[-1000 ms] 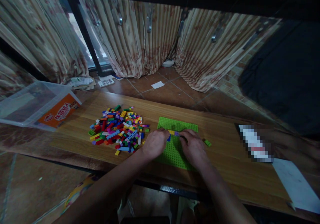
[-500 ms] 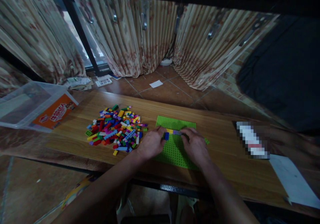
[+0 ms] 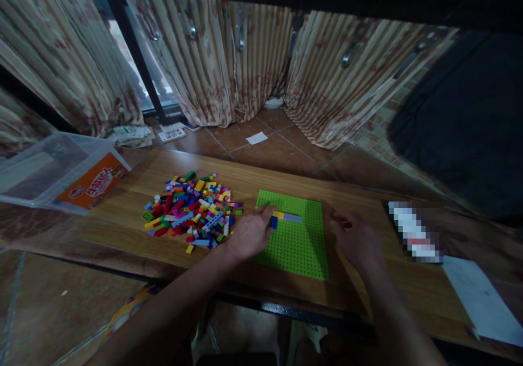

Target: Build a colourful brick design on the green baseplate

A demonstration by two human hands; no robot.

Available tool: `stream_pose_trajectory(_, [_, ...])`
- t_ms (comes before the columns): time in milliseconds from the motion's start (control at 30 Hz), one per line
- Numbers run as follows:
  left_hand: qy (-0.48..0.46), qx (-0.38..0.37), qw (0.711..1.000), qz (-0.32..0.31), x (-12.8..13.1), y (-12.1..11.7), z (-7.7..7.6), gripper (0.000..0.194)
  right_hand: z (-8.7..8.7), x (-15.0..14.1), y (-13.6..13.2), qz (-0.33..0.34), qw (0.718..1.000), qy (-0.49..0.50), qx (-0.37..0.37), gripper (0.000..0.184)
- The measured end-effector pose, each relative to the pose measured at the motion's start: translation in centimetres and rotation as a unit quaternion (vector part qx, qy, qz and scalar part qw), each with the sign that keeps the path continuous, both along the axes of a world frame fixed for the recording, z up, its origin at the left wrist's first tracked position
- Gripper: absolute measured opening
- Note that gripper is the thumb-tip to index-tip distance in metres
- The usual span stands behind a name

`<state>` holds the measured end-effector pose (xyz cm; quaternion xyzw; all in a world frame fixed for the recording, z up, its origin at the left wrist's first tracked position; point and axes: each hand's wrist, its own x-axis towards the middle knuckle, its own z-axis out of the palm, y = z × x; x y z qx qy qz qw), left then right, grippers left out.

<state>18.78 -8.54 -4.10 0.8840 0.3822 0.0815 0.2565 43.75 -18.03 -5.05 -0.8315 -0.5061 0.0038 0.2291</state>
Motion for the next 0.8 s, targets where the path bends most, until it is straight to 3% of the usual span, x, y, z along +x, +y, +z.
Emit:
stream_pose_trajectory(167, [0.014, 0.005, 1.000, 0.012, 0.3, -0.1, 0.3, 0.053, -0.4, 0.1, -0.2, 0.011, 1.000, -0.006, -0.002, 0.030])
stream_pose_trajectory(467, [-0.010, 0.009, 1.000, 0.011, 0.2, 0.1, -0.2, 0.054, -0.6, -3.6, 0.6, 0.077, 0.995, 0.053, 0.040, 0.029])
stream_pose_trajectory(667, [-0.041, 0.023, 0.998, 0.038, -0.9, 0.4, 1.1, 0.049, -0.7, -4.4, 1.2, 0.085, 0.993, 0.064, 0.045, 0.029])
stream_pose_trajectory(800, [-0.141, 0.027, 0.985, 0.099, -3.2, 2.5, 2.2, 0.045, -0.6, -4.7, 1.2, 0.105, 0.991, 0.065, 0.055, 0.028])
